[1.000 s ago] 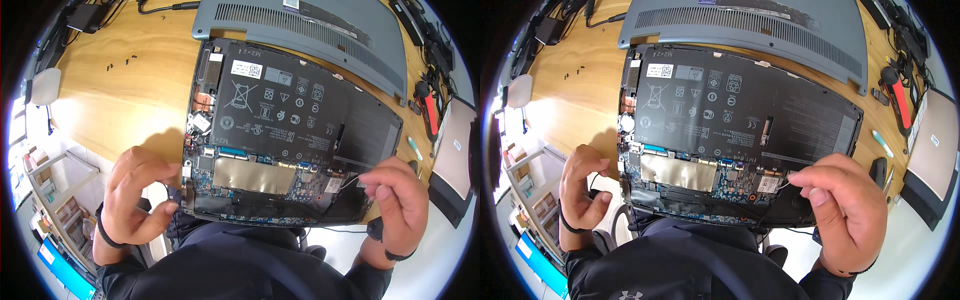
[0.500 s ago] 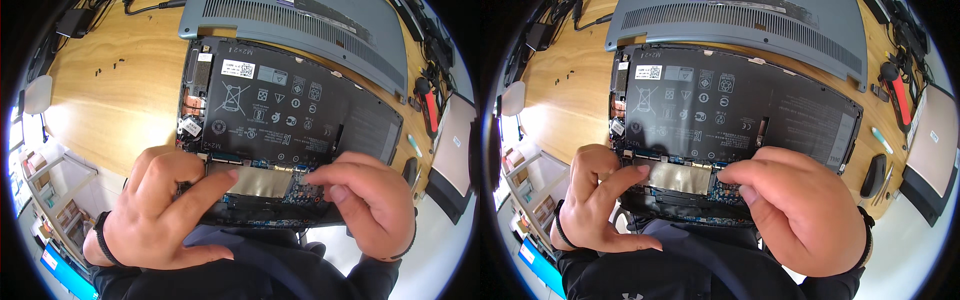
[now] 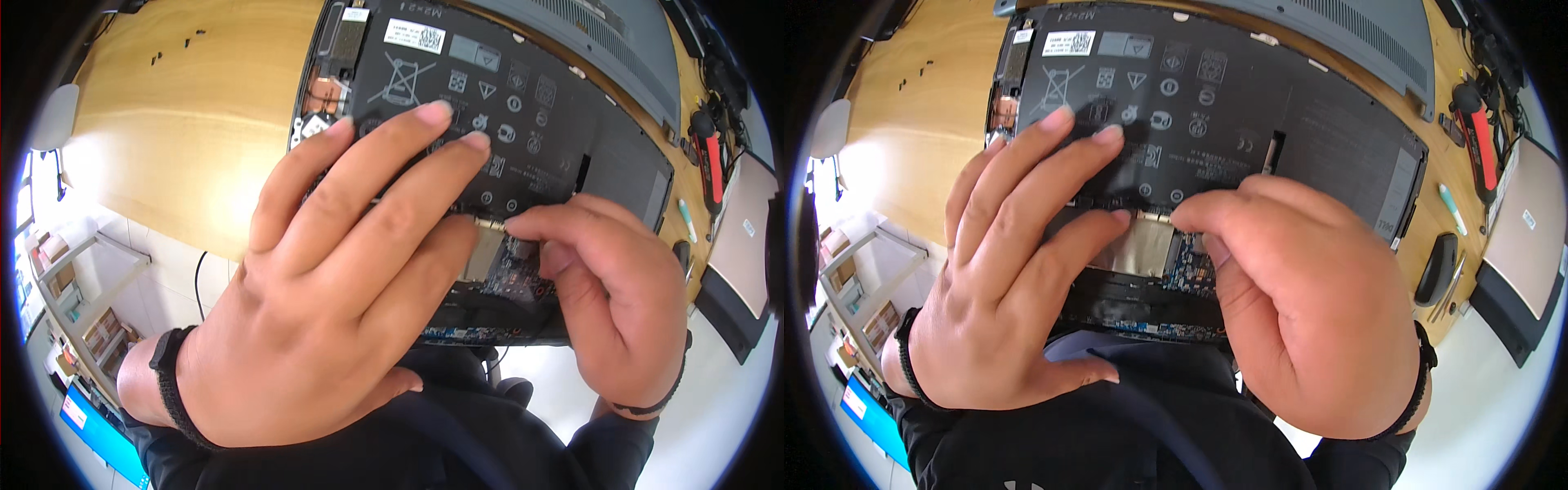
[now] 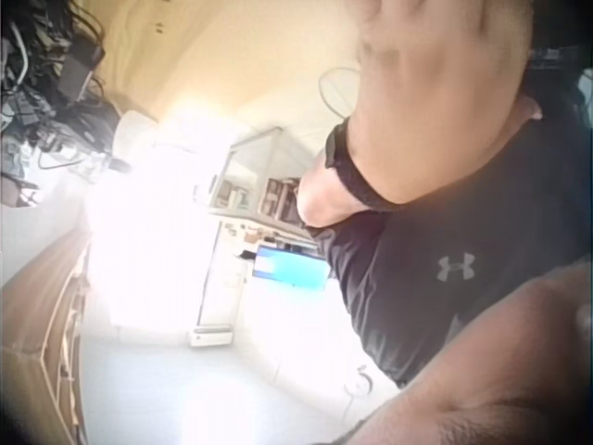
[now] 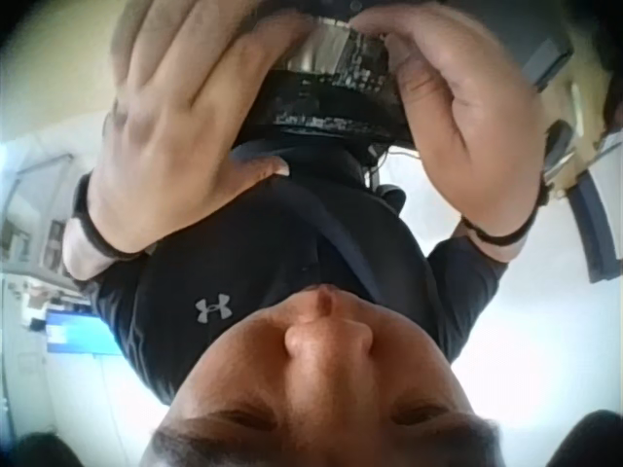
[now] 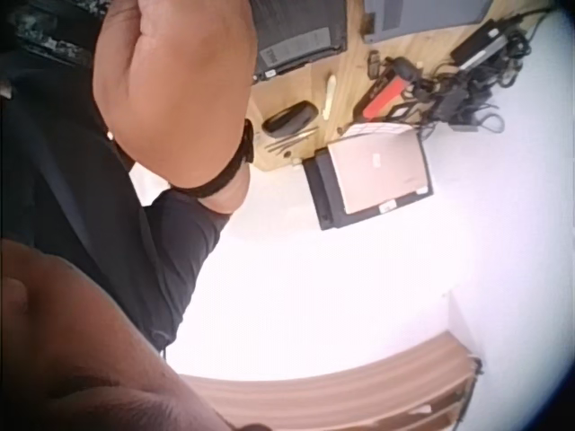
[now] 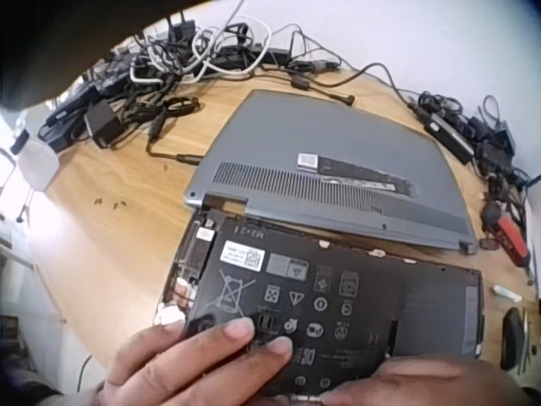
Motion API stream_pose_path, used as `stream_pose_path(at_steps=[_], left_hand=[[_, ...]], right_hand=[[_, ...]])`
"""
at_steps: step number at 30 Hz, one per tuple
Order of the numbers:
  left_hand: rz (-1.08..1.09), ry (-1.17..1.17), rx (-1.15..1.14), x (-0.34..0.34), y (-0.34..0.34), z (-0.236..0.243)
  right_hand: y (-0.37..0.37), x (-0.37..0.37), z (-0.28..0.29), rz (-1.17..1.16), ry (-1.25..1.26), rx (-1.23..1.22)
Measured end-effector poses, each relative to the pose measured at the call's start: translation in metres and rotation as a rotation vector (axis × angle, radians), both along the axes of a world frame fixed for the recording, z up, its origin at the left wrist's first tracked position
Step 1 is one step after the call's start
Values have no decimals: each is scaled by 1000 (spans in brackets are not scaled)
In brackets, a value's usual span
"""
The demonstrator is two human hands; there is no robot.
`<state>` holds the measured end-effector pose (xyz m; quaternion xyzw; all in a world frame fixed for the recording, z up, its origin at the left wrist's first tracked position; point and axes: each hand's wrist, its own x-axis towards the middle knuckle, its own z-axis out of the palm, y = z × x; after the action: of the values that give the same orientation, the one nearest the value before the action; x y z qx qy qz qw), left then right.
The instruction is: The recorder opens a laptop casing using an electric screwdriver, inspects internal components including the battery and motherboard, and kemudian closes the casing and tests the device.
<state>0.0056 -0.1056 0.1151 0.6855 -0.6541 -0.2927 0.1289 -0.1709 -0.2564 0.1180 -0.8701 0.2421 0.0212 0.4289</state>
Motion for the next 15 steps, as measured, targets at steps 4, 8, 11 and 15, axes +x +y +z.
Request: stream_pose_path(at_steps=[4, 8, 11, 15], left_hand=[[-161, -201, -315, 2, -1, -30], [-203, -145, -235, -2, 11, -27], [-177, -162, -174, -3, 30, -16], [-192, -120, -155, -10, 16, -33]], right_hand=[[2, -4, -4, 28, -20, -76], [17, 0, -8, -69, -110, -154], [17, -1, -5, -31, -116, -122], [16, -8, -19, -57, -175, -67]])
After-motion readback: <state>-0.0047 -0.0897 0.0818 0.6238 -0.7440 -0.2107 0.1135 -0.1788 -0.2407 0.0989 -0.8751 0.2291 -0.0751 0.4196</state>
